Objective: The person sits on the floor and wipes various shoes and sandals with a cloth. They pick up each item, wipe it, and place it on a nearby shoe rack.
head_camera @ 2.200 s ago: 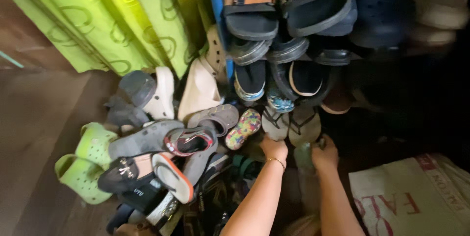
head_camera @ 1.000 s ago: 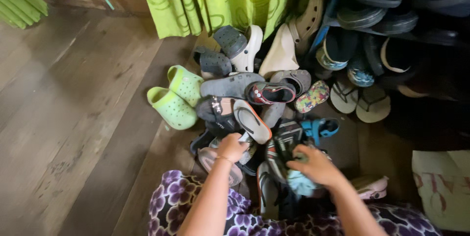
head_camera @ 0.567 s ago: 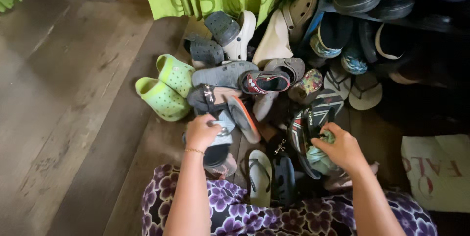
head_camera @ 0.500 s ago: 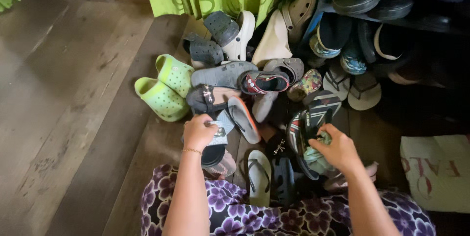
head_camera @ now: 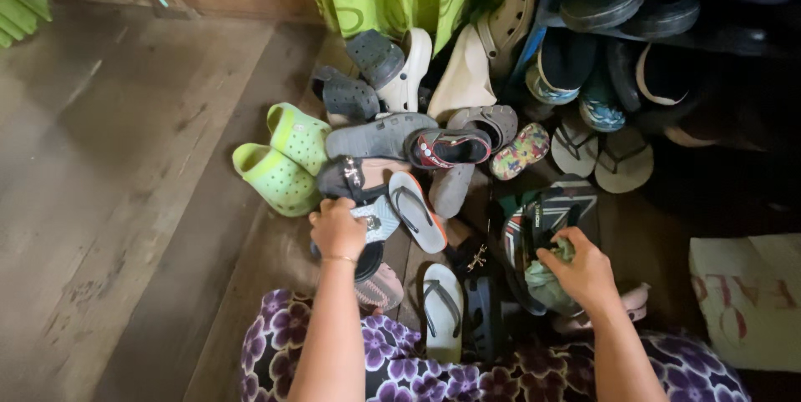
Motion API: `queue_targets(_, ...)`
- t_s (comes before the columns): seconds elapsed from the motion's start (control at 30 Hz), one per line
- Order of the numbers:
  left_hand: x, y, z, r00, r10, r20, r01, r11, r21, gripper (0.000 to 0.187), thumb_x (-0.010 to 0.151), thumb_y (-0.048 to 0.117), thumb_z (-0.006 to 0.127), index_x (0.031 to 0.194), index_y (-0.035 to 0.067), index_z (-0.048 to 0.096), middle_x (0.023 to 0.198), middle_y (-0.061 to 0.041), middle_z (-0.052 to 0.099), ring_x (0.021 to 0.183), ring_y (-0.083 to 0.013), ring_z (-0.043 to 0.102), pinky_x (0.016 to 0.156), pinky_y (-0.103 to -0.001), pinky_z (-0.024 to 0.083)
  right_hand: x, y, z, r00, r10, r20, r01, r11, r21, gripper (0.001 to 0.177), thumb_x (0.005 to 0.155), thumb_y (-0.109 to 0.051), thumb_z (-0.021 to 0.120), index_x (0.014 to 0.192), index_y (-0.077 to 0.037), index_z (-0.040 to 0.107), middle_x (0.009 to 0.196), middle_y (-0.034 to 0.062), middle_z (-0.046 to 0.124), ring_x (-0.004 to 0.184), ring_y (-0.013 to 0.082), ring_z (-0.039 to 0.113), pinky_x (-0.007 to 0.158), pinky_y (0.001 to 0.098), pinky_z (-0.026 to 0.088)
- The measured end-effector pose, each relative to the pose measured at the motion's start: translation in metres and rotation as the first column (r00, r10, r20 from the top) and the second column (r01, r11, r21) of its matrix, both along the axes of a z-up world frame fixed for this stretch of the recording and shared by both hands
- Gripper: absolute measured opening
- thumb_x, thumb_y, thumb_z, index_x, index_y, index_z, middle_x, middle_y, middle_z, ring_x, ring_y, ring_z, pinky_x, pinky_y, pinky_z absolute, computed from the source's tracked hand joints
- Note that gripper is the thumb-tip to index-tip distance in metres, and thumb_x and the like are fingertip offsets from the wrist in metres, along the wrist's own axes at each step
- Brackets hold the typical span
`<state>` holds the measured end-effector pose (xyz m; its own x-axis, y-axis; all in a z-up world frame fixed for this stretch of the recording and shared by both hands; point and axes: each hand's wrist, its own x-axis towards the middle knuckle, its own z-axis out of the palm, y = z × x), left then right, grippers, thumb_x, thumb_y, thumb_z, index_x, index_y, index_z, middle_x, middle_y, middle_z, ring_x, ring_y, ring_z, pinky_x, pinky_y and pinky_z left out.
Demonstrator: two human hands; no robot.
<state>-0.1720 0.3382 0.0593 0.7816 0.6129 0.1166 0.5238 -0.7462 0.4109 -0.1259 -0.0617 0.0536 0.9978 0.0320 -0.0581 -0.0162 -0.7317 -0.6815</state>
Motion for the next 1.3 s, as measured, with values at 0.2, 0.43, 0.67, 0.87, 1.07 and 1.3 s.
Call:
queue_targets(0.2,0.014,-0.096,-0.024,0.920,-0.370,0.126,0.389,0.901,-0.194,0.017,0.084,0.011,0.064,0.101,0.011,0.069,0.100,-0.018,0.068,0.098,-0.0395,0.067,0.084,-0.048,0.054,-0.001,0.005,0.006,0.999,-0.008,-0.050,0.009,0.999,0.034,0.042,0.077,-0.031,0.083,0.109,-0.009,0.067,0.088,0.0184,0.074,0.081,0.0321,0.073,0.075,0.0410,0.056)
queue_targets(0.43,0.013,-0.164,-0.107,0.811,-0.585,0.008,0.546,0.752,-0.369,0.047,0.089,0.025,0.073,0.120,-0.005,0.057,0.121,-0.029,0.058,0.109,-0.0468,0.061,0.091,-0.050,0.052,-0.012,0.014,0.018,0.996,0.082,0.039,-0.084,0.995,0.062,0.041,0.075,-0.030,0.083,0.105,-0.008,0.067,0.089,0.0181,0.074,0.085,0.0348,0.071,0.074,0.0419,0.055)
queue_targets(0.67,0.018,-0.156,-0.084,0.757,-0.585,-0.291,0.488,0.802,-0.345,0.049,0.088,0.045,0.075,0.107,0.000,0.069,0.125,-0.020,0.060,0.120,-0.0408,0.059,0.099,-0.053,0.047,-0.010,0.012,0.026,0.993,0.048,-0.105,-0.045,0.999,0.027,0.041,0.075,-0.030,0.082,0.108,-0.011,0.067,0.086,0.0172,0.075,0.082,0.0338,0.074,0.076,0.0422,0.056)
queue_targets(0.87,0.009,-0.141,-0.061,0.757,-0.638,-0.140,0.595,0.762,-0.256,0.031,0.077,0.031,0.080,0.099,0.009,0.076,0.120,-0.018,0.062,0.115,-0.0426,0.057,0.094,-0.050,0.048,-0.015,0.019,0.017,0.995,0.098,-0.006,-0.098,0.995,0.033,0.042,0.075,-0.030,0.083,0.109,-0.011,0.068,0.088,0.0161,0.075,0.086,0.0326,0.073,0.077,0.0411,0.056)
queue_targets(1.07,0.010,-0.107,-0.037,0.839,-0.471,0.272,0.537,0.641,-0.549,0.022,0.078,0.027,0.075,0.088,0.006,0.076,0.091,-0.013,0.071,0.089,-0.0247,0.069,0.082,-0.035,0.053,-0.021,0.013,0.024,0.991,0.056,-0.119,-0.041,0.992,0.123,0.039,0.078,-0.028,0.081,0.110,-0.010,0.068,0.086,0.0161,0.076,0.081,0.0291,0.074,0.076,0.0407,0.057)
queue_targets(1.3,0.009,-0.066,0.039,0.781,-0.139,0.608,0.619,0.302,-0.725,0.017,0.092,0.011,0.059,0.099,0.000,0.071,0.089,0.001,0.065,0.083,-0.0076,0.055,0.075,-0.024,0.045,-0.030,0.025,0.056,0.966,0.232,-0.114,-0.227,0.972,0.059,0.053,0.074,-0.031,0.082,0.122,-0.014,0.066,0.108,0.0130,0.075,0.098,0.0223,0.069,0.084,0.0357,0.053)
